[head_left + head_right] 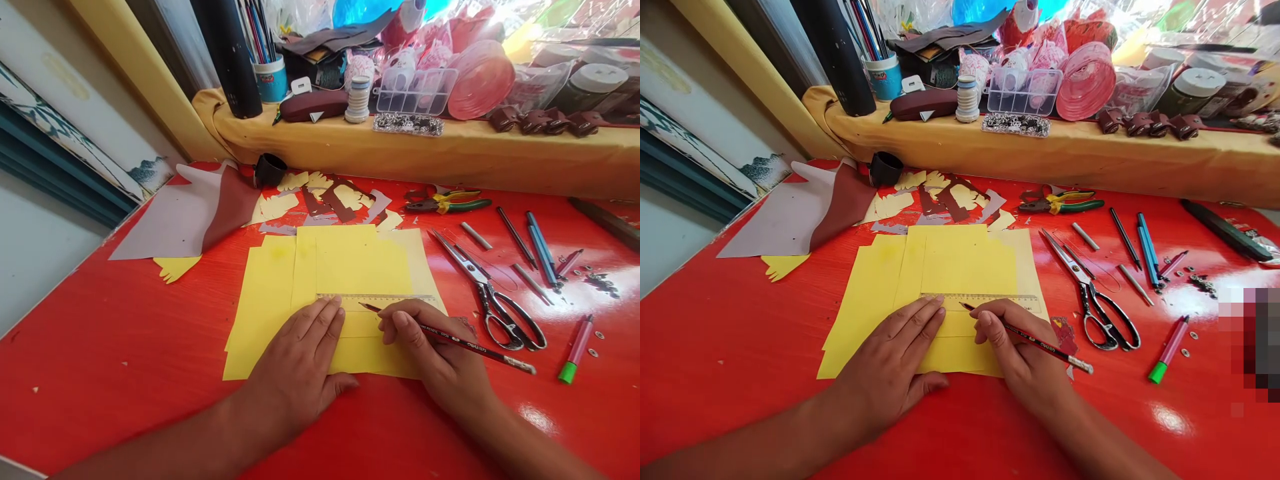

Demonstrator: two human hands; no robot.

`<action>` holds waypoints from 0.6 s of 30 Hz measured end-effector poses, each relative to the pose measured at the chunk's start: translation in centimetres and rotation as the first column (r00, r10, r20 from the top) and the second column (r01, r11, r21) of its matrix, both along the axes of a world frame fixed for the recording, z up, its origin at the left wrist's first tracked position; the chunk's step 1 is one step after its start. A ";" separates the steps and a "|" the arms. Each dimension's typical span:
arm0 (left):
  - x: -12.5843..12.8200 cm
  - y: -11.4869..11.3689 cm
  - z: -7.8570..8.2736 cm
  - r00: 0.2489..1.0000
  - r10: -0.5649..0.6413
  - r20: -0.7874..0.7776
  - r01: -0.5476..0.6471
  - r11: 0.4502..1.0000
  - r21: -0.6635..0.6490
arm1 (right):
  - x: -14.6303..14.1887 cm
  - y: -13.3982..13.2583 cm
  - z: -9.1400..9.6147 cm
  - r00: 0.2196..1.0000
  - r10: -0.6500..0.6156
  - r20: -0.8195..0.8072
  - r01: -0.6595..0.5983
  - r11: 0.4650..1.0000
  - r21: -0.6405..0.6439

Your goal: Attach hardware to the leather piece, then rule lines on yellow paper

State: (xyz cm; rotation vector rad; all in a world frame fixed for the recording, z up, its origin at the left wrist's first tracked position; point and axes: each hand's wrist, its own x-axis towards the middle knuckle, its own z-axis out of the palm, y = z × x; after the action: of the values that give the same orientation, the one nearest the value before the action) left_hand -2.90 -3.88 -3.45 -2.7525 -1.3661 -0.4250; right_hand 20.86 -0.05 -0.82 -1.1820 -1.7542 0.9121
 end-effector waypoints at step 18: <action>0.2 -0.1 0.2 1.000 0.028 0.014 -0.028 1.000 -0.011 | 0.0 0.1 -0.1 1.000 0.025 0.019 -0.025 1.000 0.010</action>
State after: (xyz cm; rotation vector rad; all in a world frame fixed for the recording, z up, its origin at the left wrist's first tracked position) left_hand -2.69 -4.02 -3.29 -2.7408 -1.4124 -0.4376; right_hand 20.86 0.08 -0.92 -1.1679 -1.7904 0.9088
